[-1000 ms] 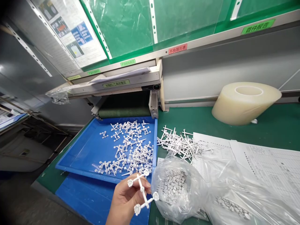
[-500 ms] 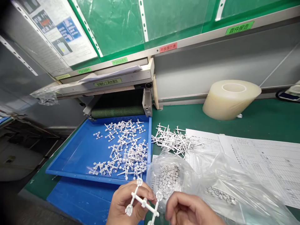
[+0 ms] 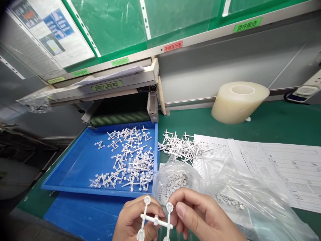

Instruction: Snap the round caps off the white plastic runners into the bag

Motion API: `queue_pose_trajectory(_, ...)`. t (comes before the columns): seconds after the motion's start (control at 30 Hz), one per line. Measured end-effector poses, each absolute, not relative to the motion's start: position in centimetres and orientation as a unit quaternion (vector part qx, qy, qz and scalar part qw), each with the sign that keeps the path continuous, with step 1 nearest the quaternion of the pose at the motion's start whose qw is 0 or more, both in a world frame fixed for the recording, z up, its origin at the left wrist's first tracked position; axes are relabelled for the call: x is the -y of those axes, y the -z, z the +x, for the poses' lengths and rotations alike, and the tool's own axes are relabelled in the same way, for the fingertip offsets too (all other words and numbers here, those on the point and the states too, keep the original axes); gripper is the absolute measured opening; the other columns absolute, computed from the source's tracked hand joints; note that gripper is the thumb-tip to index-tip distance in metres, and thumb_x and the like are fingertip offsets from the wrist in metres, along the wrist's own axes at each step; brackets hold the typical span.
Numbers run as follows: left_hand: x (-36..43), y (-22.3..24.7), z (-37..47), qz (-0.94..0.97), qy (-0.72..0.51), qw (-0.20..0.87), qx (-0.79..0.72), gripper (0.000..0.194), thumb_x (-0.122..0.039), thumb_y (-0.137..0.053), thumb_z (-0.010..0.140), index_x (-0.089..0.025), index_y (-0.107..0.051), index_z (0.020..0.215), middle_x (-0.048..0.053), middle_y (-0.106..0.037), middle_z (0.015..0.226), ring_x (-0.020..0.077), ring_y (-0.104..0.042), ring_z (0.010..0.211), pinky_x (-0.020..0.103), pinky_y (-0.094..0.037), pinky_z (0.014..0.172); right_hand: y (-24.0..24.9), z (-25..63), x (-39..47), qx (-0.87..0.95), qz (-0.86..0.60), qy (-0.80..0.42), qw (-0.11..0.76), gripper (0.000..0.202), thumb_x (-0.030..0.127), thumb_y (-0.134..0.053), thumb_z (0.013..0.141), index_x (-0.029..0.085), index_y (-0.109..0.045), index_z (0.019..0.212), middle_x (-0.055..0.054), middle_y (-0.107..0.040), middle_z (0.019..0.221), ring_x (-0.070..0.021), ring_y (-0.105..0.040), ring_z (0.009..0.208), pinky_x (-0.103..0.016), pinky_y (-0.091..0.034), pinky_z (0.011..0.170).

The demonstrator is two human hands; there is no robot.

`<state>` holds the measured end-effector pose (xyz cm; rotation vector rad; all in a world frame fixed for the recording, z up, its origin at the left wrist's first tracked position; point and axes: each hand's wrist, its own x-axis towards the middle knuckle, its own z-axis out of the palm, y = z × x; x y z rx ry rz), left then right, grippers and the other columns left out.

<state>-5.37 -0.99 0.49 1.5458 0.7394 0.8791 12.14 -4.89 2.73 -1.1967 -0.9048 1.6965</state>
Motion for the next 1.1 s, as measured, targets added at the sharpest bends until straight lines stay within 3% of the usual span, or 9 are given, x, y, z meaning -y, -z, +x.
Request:
queue_pose_trajectory(0.17, 0.6, -0.6, -5.4, 0.726, -0.332, 0.53, -0.285, 0.015, -0.029, -0.063, 0.08, -0.017, -0.072, 0.082, 0.007, -0.064, 0.067, 0.0158, -0.058, 0.06, 0.023, -0.043, 0.056, -2.7, 12.2, 4.4, 0.365, -0.494, -0.669, 0.418, 0.04, 0.06, -0.062, 0.07, 0.02, -0.059, 0.069, 0.004, -0.05, 0.058, -0.0109, -0.042, 0.053, -0.023, -0.035, 0.051)
queue_pose_trajectory(0.47, 0.7, 0.2, -5.4, 0.757, -0.37, 0.473, -0.256, 0.014, -0.022, -0.059, 0.083, -0.016, -0.071, 0.078, 0.008, -0.063, 0.074, 0.0109, -0.058, 0.058, 0.017, -0.043, 0.055, -1.1, 12.4, 4.0, 0.302, -0.389, -0.783, 0.379, 0.035, 0.046, -0.067, 0.074, 0.016, -0.051, 0.067, 0.006, -0.046, 0.052, -0.0047, -0.035, 0.044, -0.016, -0.028, 0.042)
queue_pose_trajectory(0.57, 0.7, 0.3, -5.3, 0.747, -0.379, 0.476, -0.268, 0.014, -0.02, -0.059, 0.082, -0.016, -0.072, 0.078, 0.007, -0.063, 0.073, 0.0111, -0.059, 0.059, 0.016, -0.044, 0.057, -0.8, 12.1, 4.2, 0.286, -0.382, -0.788, 0.389, 0.036, 0.048, -0.067, 0.074, 0.017, -0.05, 0.065, 0.007, -0.044, 0.049, -0.0043, -0.032, 0.041, -0.016, -0.027, 0.04)
queue_pose_trajectory(0.67, 0.8, 0.6, -5.1, 0.681, -0.379, 0.548, -0.304, 0.014, -0.026, -0.062, 0.081, -0.018, -0.073, 0.075, 0.004, -0.06, 0.067, 0.008, -0.055, 0.049, 0.015, -0.043, 0.048, -0.6, 12.0, 4.8, 0.432, -0.501, -0.606, 0.442, 0.027, 0.043, -0.062, 0.079, 0.019, -0.058, 0.067, 0.003, -0.053, 0.055, -0.0097, -0.046, 0.049, -0.02, -0.035, 0.046)
queue_pose_trajectory(0.77, 1.0, 0.8, -4.9, 0.608, -0.347, 0.622, -0.353, 0.015, -0.029, -0.067, 0.076, -0.016, -0.073, 0.07, 0.001, -0.055, 0.06, 0.0043, -0.049, 0.037, 0.013, -0.038, 0.038, -0.2, 12.0, 5.5, 0.593, -0.552, -0.338, 0.478, 0.006, 0.02, -0.062, 0.08, 0.026, -0.065, 0.079, 0.001, -0.065, 0.069, -0.0151, -0.058, 0.064, -0.024, -0.042, 0.06)
queue_pose_trajectory(0.83, 1.1, 0.9, -4.7, 0.585, -0.329, 0.636, -0.38, 0.016, -0.029, -0.068, 0.074, -0.015, -0.072, 0.067, 0.0, -0.055, 0.059, 0.0039, -0.047, 0.035, 0.012, -0.036, 0.036, 0.2, 12.2, 5.7, 0.599, -0.553, -0.302, 0.494, 0.011, 0.017, -0.061, 0.08, 0.028, -0.064, 0.084, 0.0, -0.067, 0.075, -0.0163, -0.06, 0.068, -0.025, -0.044, 0.065)
queue_pose_trajectory(0.9, 1.0, 0.9, -4.7, 0.58, -0.328, 0.628, -0.402, 0.015, -0.027, -0.067, 0.074, -0.014, -0.072, 0.068, 0.001, -0.056, 0.061, 0.0038, -0.047, 0.035, 0.013, -0.035, 0.036, 0.4, 12.2, 5.7, 0.521, -0.551, -0.414, 0.504, 0.006, 0.028, -0.055, 0.085, 0.026, -0.061, 0.085, -0.001, -0.064, 0.074, -0.0162, -0.059, 0.066, -0.026, -0.046, 0.063)
queue_pose_trajectory(0.97, 0.8, 0.9, -4.7, 0.595, -0.34, 0.596, -0.419, 0.012, -0.023, -0.066, 0.075, -0.015, -0.073, 0.069, 0.002, -0.058, 0.064, 0.0047, -0.047, 0.038, 0.014, -0.036, 0.037, 0.7, 12.1, 5.5, 0.403, -0.495, -0.593, 0.491, 0.021, 0.042, -0.05, 0.086, 0.023, -0.059, 0.086, 0.0, -0.058, 0.071, -0.014, -0.054, 0.059, -0.025, -0.045, 0.053)
queue_pose_trajectory(1.1, 0.6, 1.2, -4.5, 0.656, -0.37, 0.505, -0.422, 0.012, -0.018, -0.063, 0.076, -0.018, -0.073, 0.071, 0.002, -0.061, 0.063, 0.0078, -0.049, 0.046, 0.017, -0.04, 0.046, 1.6, 11.3, 5.3, 0.311, -0.379, -0.767, 0.414, 0.038, 0.055, -0.059, 0.076, 0.018, -0.055, 0.083, 0.003, -0.051, 0.068, -0.0031, -0.03, 0.043, -0.014, -0.024, 0.036)
